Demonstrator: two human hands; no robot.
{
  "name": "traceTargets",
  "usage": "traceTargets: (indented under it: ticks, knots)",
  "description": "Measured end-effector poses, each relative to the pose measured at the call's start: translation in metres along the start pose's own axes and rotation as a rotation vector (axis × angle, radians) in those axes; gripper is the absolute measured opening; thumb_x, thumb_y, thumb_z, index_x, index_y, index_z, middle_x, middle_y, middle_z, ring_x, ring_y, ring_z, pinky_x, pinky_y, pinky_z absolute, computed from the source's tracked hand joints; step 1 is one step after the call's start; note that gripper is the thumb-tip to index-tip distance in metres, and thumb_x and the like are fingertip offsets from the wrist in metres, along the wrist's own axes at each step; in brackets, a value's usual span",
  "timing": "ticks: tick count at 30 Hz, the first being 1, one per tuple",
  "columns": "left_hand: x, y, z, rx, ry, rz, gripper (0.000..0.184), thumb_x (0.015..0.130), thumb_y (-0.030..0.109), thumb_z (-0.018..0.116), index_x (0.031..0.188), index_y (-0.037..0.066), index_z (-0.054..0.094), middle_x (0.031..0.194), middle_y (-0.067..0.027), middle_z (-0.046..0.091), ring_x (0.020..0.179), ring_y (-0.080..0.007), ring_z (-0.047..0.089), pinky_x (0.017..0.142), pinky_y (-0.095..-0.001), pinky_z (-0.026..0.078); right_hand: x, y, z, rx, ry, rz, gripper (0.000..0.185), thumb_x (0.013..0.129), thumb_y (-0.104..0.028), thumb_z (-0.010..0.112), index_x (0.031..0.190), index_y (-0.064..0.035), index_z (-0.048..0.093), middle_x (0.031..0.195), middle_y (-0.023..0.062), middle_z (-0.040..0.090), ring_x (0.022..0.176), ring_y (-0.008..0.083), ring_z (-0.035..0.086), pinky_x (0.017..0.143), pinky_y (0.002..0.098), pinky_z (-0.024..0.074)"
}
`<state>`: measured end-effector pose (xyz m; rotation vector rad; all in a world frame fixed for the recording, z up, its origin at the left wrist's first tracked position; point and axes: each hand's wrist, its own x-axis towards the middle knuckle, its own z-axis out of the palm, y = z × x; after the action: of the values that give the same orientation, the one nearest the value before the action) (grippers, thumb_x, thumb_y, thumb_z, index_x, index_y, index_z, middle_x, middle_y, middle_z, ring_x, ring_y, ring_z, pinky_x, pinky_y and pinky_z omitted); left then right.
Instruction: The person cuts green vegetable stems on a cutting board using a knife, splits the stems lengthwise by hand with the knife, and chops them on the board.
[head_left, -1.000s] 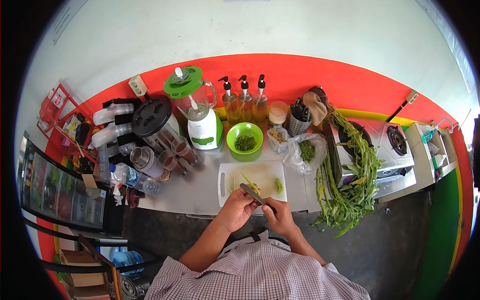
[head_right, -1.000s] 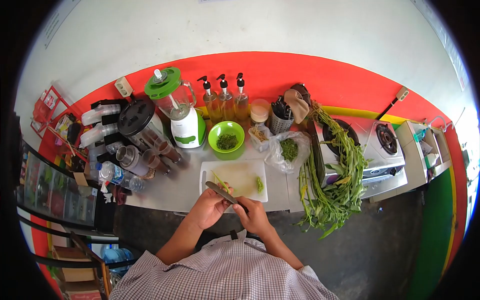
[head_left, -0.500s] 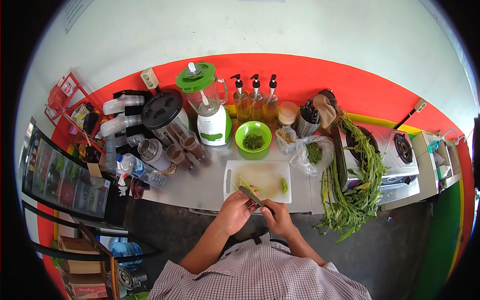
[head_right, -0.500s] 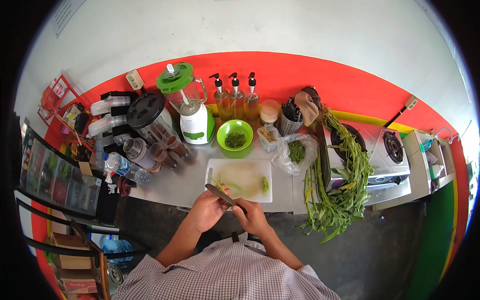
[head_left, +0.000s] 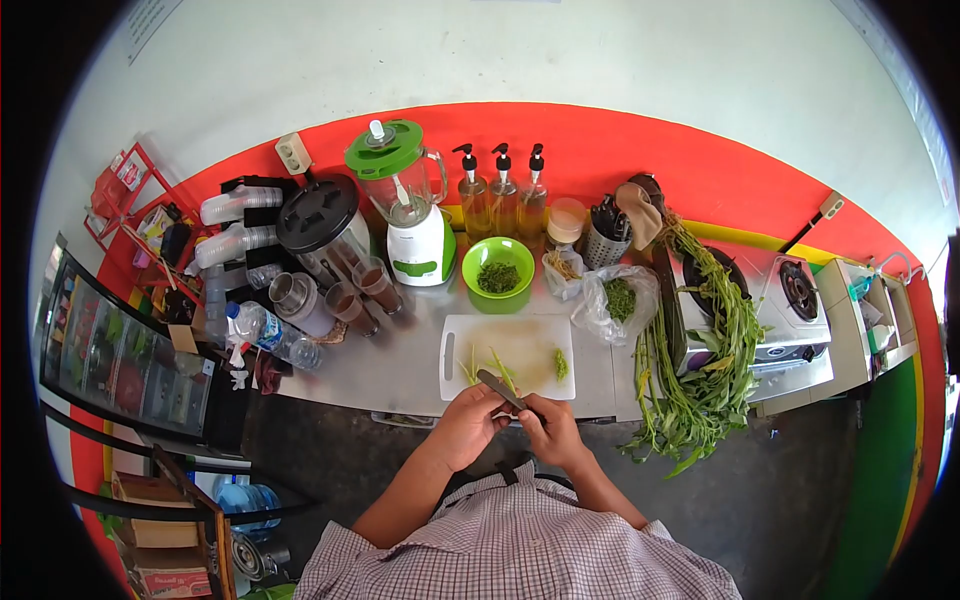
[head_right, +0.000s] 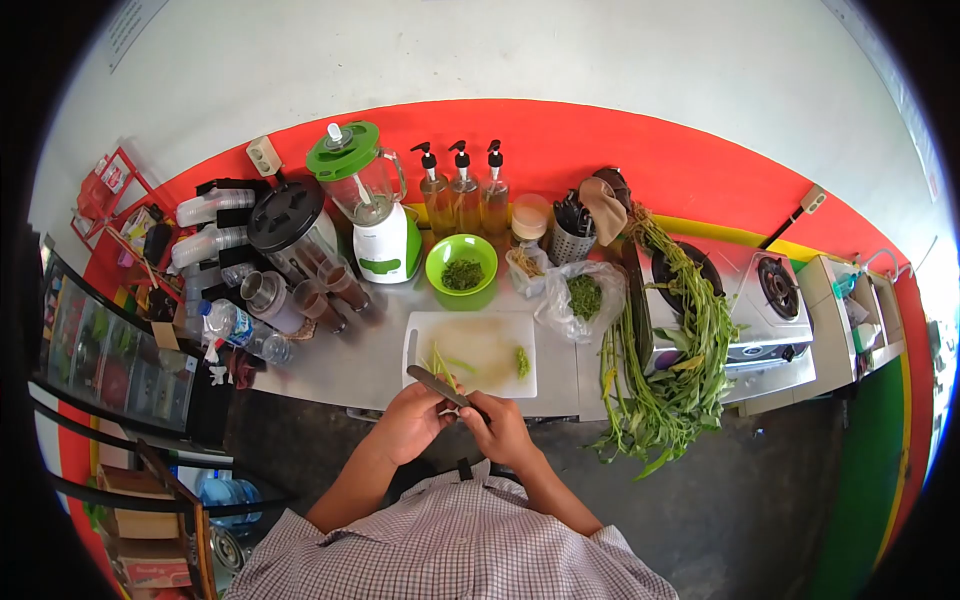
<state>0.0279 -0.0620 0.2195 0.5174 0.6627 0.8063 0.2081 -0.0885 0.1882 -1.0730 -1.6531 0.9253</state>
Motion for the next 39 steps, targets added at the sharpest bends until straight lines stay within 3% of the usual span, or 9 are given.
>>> traceTargets:
  ticks: [9,12,14,24,26,30,32,39]
  knots:
    - [-0.003,-0.016,0.002,0.168,0.107,0.176,0.016,0.097,0.015,0.066,0.109,0.006,0.065,0.096,0.0017,0.065,0.083,-0.0073,0.055,0.080,-0.0251,0.045,-0.014,0.007,0.002,-0.040,0.027,0.047,0.024,0.098,-0.022,0.063,0.100,0.0017,0.065,0.069,0.0169,0.060,0.058,0.0316,0.059,0.056,0.0389,0.0460]
    - [-0.003,-0.020,0.011,0.154,0.117,0.221,0.017,0.096,0.009,0.066,0.113,0.007,0.065,0.102,0.0010,0.066,0.089,-0.0086,0.057,0.082,-0.0261,0.045,-0.018,0.005,0.000,-0.059,0.045,0.059,0.023,0.098,-0.021,0.063,0.101,0.0017,0.065,0.070,0.0180,0.061,0.059,0.0333,0.060,0.057,0.0395,0.0464]
    - [-0.001,-0.024,0.012,0.177,0.130,0.264,0.022,0.096,0.005,0.066,0.117,0.003,0.063,0.107,-0.0023,0.069,0.099,-0.0107,0.063,0.090,-0.0274,0.048,-0.020,0.002,-0.002,-0.068,0.060,0.059,0.023,0.097,-0.021,0.063,0.102,0.0016,0.065,0.071,0.0184,0.061,0.060,0.0345,0.060,0.058,0.0398,0.0467]
    - [0.001,-0.031,0.021,0.156,0.053,0.193,0.024,0.096,0.002,0.063,0.120,0.002,0.061,0.107,-0.0054,0.071,0.101,-0.0112,0.064,0.092,-0.0285,0.049,-0.030,0.000,-0.011,-0.063,0.100,0.058,0.022,0.096,-0.018,0.063,0.103,0.0024,0.065,0.073,0.0186,0.062,0.061,0.0327,0.061,0.058,0.0388,0.0469]
    - [0.001,-0.033,0.022,0.166,0.040,0.156,0.024,0.096,0.002,0.063,0.120,0.002,0.061,0.107,-0.0056,0.071,0.100,-0.0110,0.065,0.092,-0.0280,0.050,-0.029,-0.002,-0.009,-0.039,0.178,0.029,0.028,0.098,-0.024,0.059,0.092,0.0033,0.061,0.065,0.0143,0.053,0.055,0.0257,0.049,0.054,0.0366,0.0398]
    - [0.001,-0.032,0.032,0.164,0.028,0.157,0.024,0.096,0.002,0.063,0.120,0.000,0.061,0.106,-0.0051,0.071,0.099,-0.0105,0.064,0.092,-0.0268,0.050,-0.032,0.002,-0.012,-0.051,0.215,0.006,0.026,0.098,-0.022,0.058,0.090,0.0035,0.060,0.065,0.0140,0.052,0.055,0.0252,0.049,0.054,0.0362,0.0396]
    - [0.002,-0.032,0.030,0.205,0.003,0.138,0.023,0.097,0.003,0.063,0.120,0.000,0.061,0.105,-0.0036,0.070,0.099,-0.0100,0.063,0.093,-0.0258,0.049,-0.035,0.003,-0.015,-0.023,0.160,0.084,0.020,0.094,-0.016,0.062,0.102,0.0028,0.064,0.072,0.0182,0.060,0.061,0.0291,0.059,0.059,0.0373,0.0461]
    - [0.005,-0.036,0.024,0.212,-0.052,0.043,0.021,0.098,0.004,0.062,0.119,0.000,0.061,0.102,-0.0016,0.067,0.097,-0.0081,0.062,0.089,-0.0240,0.049,-0.034,0.007,-0.020,0.105,0.134,0.093,0.023,0.095,-0.015,0.053,0.106,0.0034,0.060,0.073,0.0168,0.060,0.060,0.0275,0.056,0.059,0.0361,0.0445]
